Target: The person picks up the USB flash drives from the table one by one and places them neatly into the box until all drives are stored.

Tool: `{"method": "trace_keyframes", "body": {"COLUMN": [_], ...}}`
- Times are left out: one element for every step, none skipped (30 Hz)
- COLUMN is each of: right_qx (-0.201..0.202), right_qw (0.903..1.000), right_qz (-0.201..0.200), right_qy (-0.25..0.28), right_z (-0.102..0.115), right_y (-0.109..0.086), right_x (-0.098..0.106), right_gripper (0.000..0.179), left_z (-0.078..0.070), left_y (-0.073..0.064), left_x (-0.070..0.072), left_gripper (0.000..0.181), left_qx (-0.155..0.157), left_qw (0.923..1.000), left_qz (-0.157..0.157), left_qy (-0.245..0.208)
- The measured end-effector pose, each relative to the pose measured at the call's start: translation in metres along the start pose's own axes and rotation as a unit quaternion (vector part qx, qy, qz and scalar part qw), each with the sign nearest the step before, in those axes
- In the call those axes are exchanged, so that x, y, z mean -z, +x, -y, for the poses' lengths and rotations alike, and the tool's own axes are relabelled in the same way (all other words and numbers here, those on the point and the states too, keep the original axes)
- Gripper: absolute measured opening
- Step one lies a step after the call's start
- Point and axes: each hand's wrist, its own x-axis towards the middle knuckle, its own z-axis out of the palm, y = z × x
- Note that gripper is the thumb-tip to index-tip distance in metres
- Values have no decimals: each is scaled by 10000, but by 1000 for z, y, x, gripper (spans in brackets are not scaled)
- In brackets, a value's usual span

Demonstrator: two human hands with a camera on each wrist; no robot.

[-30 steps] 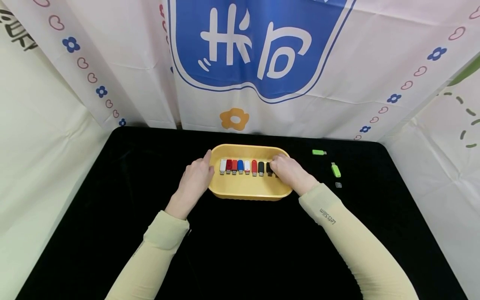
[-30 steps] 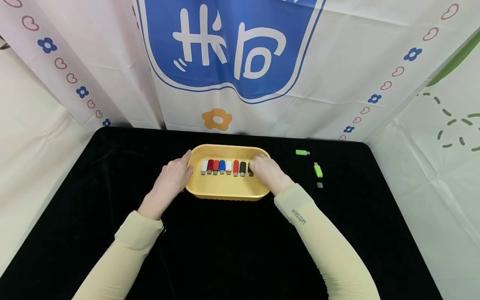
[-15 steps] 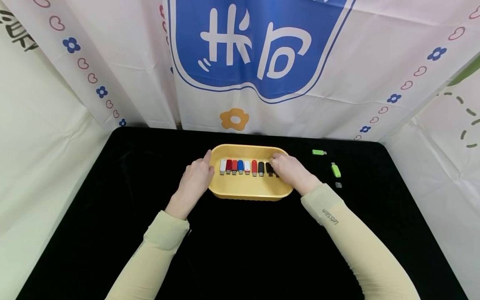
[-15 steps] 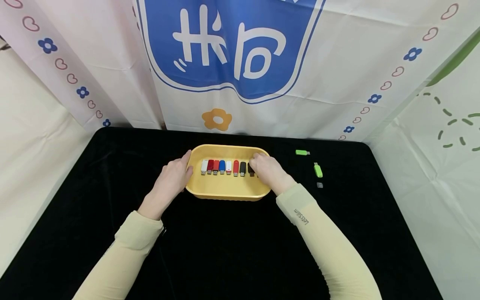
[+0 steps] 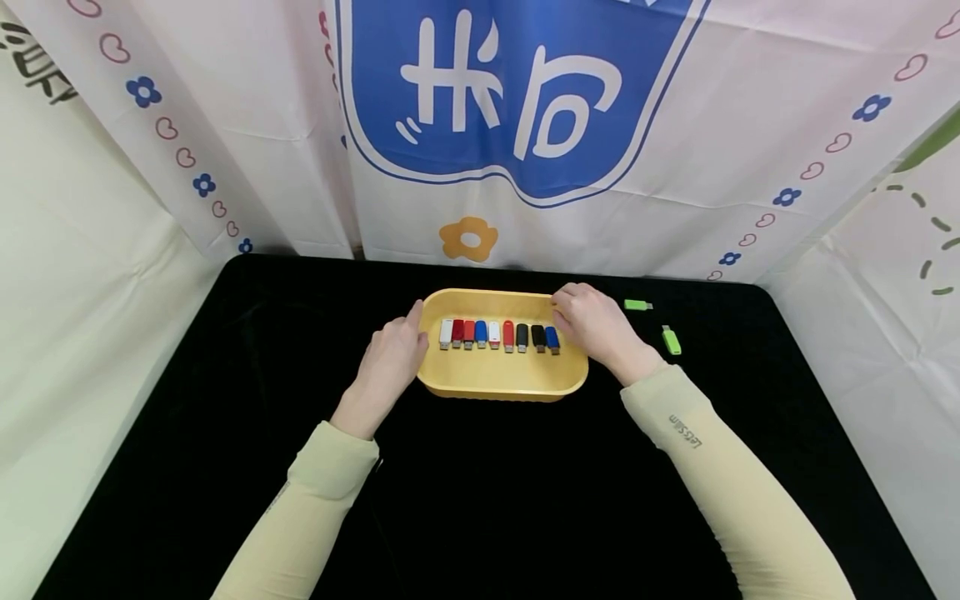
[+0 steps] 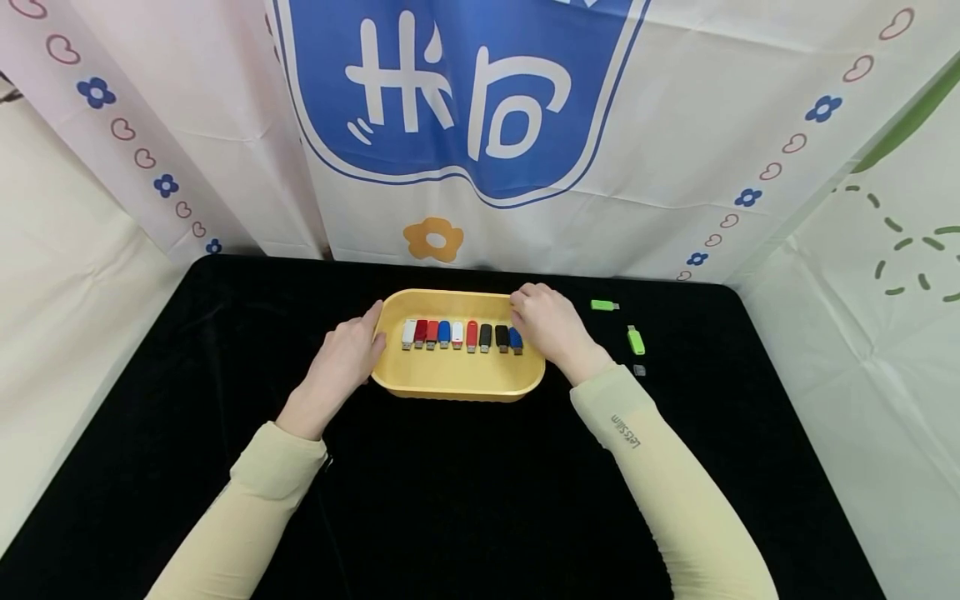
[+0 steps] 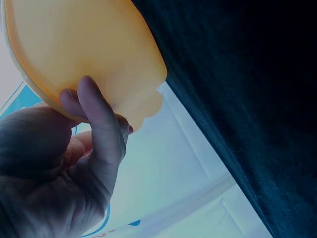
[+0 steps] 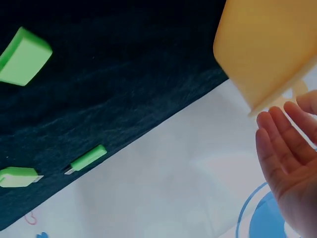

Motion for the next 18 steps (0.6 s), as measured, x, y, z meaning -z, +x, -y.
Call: {"method": "trace_keyframes", "body": {"right_qx": [-83, -188, -285, -385, -495, -607, -713, -808, -895, -987, -1086, -1181, -1288, -1405, -1539, -1672, -1814, -1961], "right_qw": [9999, 9996, 9991, 9983, 9973, 9961, 9947, 9932, 9916, 9899, 9881, 9864, 9848, 9831, 9814, 9796, 9775, 9753], "right_qz": [-116, -206, -296, -390, -484, -584, -676, -772, -872, -960, -1044, -1098, -1122, -1133, -1107, -1075, -1038, -983], "right_qy": [30, 79, 135, 190, 243, 282, 301, 316, 323, 324, 322, 313, 304, 297, 295, 288, 280, 272], "right_z": [-2, -5, -8, -11, -14, -18, -21, -25, -28, -32, -36, -39, -43, -47, -51, -54, -58, -62], "right_y": [-1, -2, -3, -5, -7, -9, -11, -13, -15, -17, -19, -21, -23, -25, -27, -29, -31, -33], "right_x": [1, 3, 4, 5, 6, 7, 7, 8, 8, 8, 7, 7, 6, 5, 5, 4, 4, 3], "right_gripper": [13, 13, 13, 13, 13, 13, 13, 14, 14, 14, 15, 16, 17, 17, 18, 19, 21, 22], "left_z": [0, 0, 0, 0, 0, 0, -1, -1, -1, -1, -1, -1, -1, -1, -1, -1, 0, 0], "left_y": [0, 0, 0, 0, 0, 0, -1, -1, -1, 0, -1, 0, -1, -1, -1, -1, -1, -1], "left_x": [0, 0, 0, 0, 1, 1, 1, 1, 1, 1, 1, 1, 1, 1, 1, 1, 1, 1], "left_gripper": [53, 53, 53, 53, 53, 53, 53, 53, 52, 52, 52, 52, 52, 52, 52, 52, 52, 52], "left_qx": [2, 2, -6, -15, -27, -34, -40, -44, -44, -45, -43, -45, -61, -72, -83, -100, -111, -124], "left_qw": [10000, 10000, 10000, 10000, 10000, 10000, 10000, 10000, 10000, 10000, 10000, 10000, 10000, 9999, 9999, 9999, 9999, 9998], "left_qz": [-5, -7, -17, -19, -28, -33, -34, -38, -42, -46, -52, -54, -64, -78, -89, -103, -106, -113], "left_qy": [-1, 2, 4, 8, 11, 15, 13, 18, 16, 23, 24, 27, 35, 48, 54, 65, 62, 65]}}
